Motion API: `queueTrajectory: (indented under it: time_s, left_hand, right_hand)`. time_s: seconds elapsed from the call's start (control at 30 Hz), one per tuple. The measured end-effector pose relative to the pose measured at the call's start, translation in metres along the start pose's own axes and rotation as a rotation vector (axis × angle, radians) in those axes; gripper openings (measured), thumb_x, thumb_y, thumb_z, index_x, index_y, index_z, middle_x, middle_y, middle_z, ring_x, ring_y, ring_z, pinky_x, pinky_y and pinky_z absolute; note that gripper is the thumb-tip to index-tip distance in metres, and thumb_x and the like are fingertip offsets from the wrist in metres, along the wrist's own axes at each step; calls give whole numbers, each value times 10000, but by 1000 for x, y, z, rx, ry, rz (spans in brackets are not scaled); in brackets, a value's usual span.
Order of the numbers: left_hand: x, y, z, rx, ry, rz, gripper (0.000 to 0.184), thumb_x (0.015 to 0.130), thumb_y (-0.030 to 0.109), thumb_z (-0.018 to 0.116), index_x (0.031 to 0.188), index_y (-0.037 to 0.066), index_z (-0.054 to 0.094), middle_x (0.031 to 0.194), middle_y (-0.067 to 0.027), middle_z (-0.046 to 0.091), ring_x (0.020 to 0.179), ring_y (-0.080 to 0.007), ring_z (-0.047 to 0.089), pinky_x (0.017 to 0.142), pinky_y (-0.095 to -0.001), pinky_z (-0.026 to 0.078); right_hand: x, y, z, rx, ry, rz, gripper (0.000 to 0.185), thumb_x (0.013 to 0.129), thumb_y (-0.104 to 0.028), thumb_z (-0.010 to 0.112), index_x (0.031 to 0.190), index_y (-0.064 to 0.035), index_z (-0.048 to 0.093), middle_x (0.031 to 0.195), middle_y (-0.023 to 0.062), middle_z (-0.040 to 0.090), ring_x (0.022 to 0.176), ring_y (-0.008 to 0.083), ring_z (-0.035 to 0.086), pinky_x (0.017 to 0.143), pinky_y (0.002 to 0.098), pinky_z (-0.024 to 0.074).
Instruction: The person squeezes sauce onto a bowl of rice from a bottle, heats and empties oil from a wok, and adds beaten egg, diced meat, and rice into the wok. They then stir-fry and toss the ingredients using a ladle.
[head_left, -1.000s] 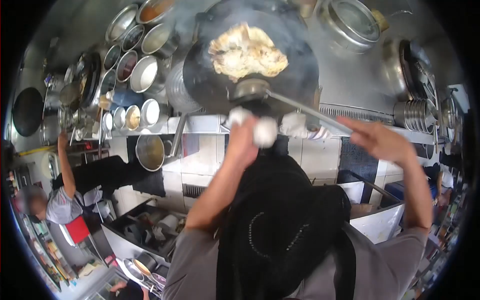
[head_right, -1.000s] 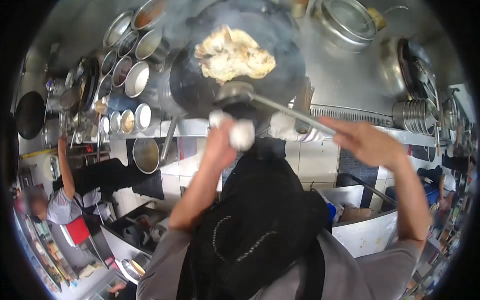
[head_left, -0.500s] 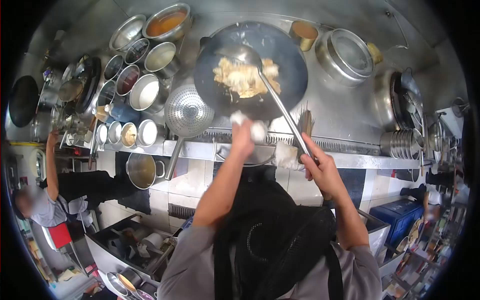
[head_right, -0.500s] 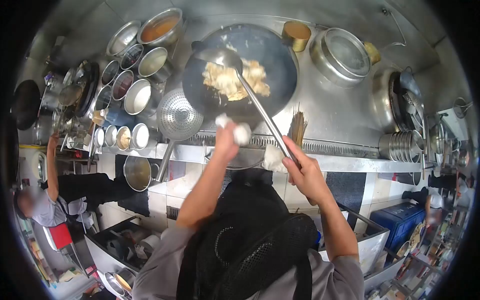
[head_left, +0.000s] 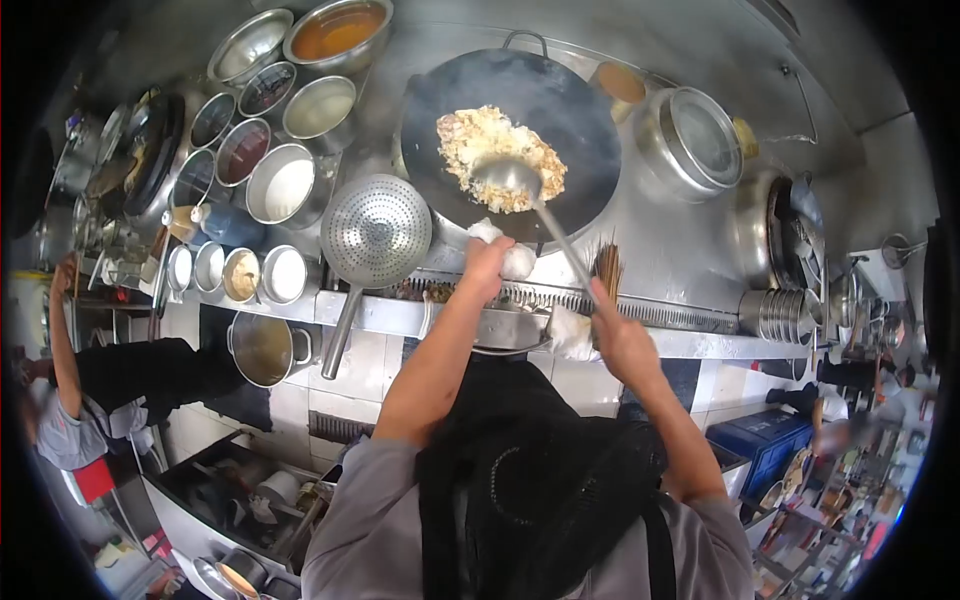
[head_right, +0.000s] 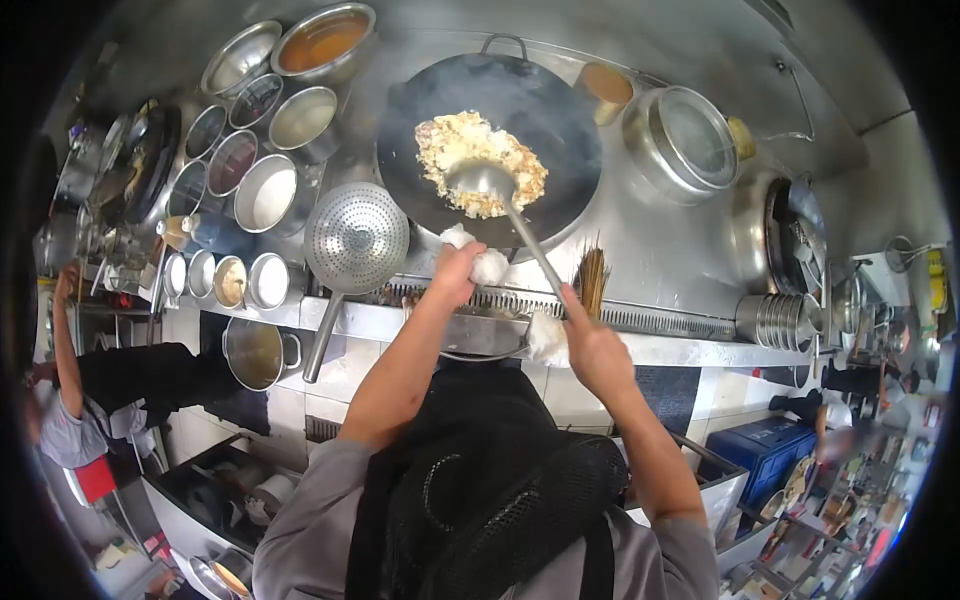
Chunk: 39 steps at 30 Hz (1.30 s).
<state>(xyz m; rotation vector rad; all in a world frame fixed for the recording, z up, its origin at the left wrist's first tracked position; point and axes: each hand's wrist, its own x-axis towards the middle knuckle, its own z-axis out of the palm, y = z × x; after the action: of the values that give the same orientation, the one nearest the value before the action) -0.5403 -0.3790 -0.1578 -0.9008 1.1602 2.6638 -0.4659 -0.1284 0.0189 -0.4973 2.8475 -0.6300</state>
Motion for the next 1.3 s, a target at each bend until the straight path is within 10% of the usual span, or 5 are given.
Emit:
queueTrajectory:
  time_s: [0.97,1.3]
  left_hand:
    - [32,-27,-18,57,57,183,274,872,3,650,1130,-46,572,1059,-122,668,908,-223,669,764,-385,572]
    - [16,10,-10,-43,-102,-124,315,834,6,712,1111,-64,578,992,-163,676,856,-302,714,742,-470,608]
  right_hand:
    - [54,-31,11,-150,-163,70,626,1007,-162,602,1594,-208,388,817,318,681,786,483,694,732,574,532]
    - [16,2,-1,45,9,3,635,999,-209,639,1587,-241,400,746,300,671,700,514,660,653,590,519]
